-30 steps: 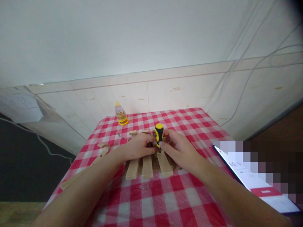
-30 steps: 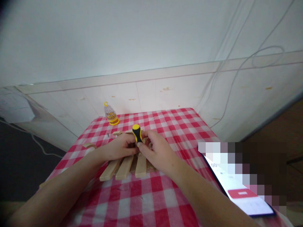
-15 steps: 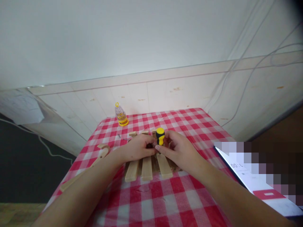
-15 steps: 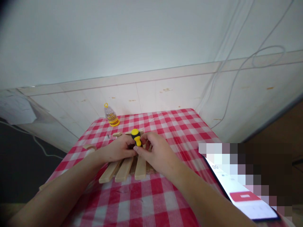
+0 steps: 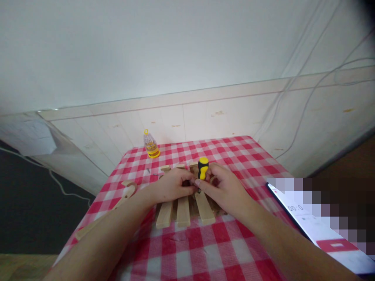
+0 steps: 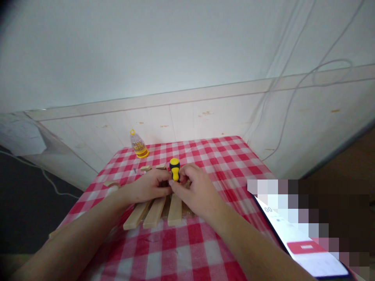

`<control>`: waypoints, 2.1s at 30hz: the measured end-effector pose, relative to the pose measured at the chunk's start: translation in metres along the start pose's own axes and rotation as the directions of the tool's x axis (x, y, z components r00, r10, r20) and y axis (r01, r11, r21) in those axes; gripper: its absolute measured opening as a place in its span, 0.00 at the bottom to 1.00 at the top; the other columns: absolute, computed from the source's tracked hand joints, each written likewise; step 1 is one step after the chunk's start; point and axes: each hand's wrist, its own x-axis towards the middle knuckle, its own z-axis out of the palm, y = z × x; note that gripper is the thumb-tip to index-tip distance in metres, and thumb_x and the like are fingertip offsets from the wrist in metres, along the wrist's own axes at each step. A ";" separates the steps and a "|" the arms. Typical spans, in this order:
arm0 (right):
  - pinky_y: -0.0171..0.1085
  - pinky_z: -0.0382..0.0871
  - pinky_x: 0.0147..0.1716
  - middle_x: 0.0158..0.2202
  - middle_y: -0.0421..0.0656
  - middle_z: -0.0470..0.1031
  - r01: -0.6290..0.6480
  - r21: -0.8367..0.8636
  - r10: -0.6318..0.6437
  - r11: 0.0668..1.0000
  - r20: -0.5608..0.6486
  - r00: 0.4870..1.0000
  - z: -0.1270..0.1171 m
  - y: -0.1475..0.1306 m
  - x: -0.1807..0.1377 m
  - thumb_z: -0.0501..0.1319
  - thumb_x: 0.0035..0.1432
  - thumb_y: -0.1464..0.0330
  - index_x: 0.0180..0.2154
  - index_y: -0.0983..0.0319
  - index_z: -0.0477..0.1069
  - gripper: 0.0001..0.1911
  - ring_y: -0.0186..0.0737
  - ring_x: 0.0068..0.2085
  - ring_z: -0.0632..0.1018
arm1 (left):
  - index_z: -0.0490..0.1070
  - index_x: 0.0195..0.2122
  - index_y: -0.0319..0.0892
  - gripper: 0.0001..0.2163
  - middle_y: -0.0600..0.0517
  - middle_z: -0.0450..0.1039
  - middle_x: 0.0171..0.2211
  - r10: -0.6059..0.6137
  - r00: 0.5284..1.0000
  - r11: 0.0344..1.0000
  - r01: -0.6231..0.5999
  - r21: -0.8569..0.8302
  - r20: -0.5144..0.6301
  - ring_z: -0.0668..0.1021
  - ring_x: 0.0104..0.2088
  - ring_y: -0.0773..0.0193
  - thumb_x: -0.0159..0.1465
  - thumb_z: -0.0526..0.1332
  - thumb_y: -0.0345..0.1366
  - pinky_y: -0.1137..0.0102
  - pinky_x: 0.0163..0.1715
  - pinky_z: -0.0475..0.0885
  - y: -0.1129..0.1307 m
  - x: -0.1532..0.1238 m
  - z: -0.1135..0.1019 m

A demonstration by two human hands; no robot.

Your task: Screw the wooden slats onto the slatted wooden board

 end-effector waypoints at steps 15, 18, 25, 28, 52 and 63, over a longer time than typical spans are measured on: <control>0.34 0.63 0.27 0.29 0.40 0.70 0.028 0.145 -0.004 0.989 -0.165 0.986 -0.003 0.001 -0.002 0.59 0.55 0.59 0.34 0.62 0.65 0.12 0.34 0.29 0.70 | 0.73 0.32 0.37 0.06 0.52 0.73 0.28 -0.001 1.000 0.999 0.001 -0.048 0.005 0.73 0.27 0.69 0.56 0.58 0.28 0.77 0.27 0.65 0.001 0.000 -0.001; 0.34 0.63 0.28 0.30 0.41 0.69 0.030 0.194 0.026 0.981 -0.277 0.960 -0.007 0.004 0.001 0.59 0.55 0.58 0.34 0.62 0.64 0.14 0.34 0.30 0.70 | 0.74 0.31 0.37 0.06 0.52 0.74 0.28 0.042 0.999 0.997 -0.042 -0.070 -0.002 0.73 0.28 0.69 0.56 0.58 0.28 0.77 0.27 0.66 -0.001 -0.001 -0.001; 0.37 0.66 0.33 0.33 0.43 0.72 -0.115 0.318 0.222 0.941 -0.324 0.920 -0.010 0.013 0.012 0.54 0.58 0.53 0.36 0.62 0.65 0.17 0.38 0.34 0.74 | 0.74 0.26 0.36 0.05 0.50 0.73 0.25 0.121 0.975 0.962 -0.162 -0.220 -0.187 0.73 0.25 0.69 0.54 0.59 0.30 0.75 0.26 0.67 0.004 -0.008 -0.006; 0.39 0.68 0.35 0.35 0.44 0.74 -0.107 0.467 0.272 0.878 -0.302 0.914 -0.006 0.017 0.013 0.50 0.59 0.51 0.37 0.61 0.64 0.19 0.39 0.35 0.75 | 0.73 0.26 0.36 0.05 0.51 0.72 0.23 0.063 0.905 0.944 -0.191 -0.270 -0.420 0.71 0.22 0.70 0.55 0.59 0.31 0.75 0.22 0.65 0.007 -0.011 -0.005; 0.39 0.68 0.37 0.36 0.45 0.74 0.043 0.137 -0.018 0.990 -0.182 0.983 -0.001 0.012 -0.001 0.52 0.61 0.56 0.40 0.60 0.63 0.14 0.40 0.37 0.75 | 0.72 0.24 0.38 0.05 0.54 0.67 0.18 0.071 0.714 0.969 -0.215 -0.122 -0.696 0.65 0.18 0.73 0.54 0.57 0.29 0.77 0.18 0.59 0.029 -0.019 -0.010; 0.42 0.71 0.43 0.44 0.47 0.74 0.540 -0.401 -0.581 0.740 0.026 0.814 -0.001 0.021 -0.004 0.51 0.61 0.66 0.47 0.59 0.67 0.13 0.42 0.44 0.75 | 0.72 0.22 0.37 0.07 0.54 0.69 0.16 0.172 0.577 0.974 -0.218 0.053 -0.798 0.65 0.16 0.74 0.51 0.56 0.26 0.78 0.18 0.59 0.042 -0.024 0.006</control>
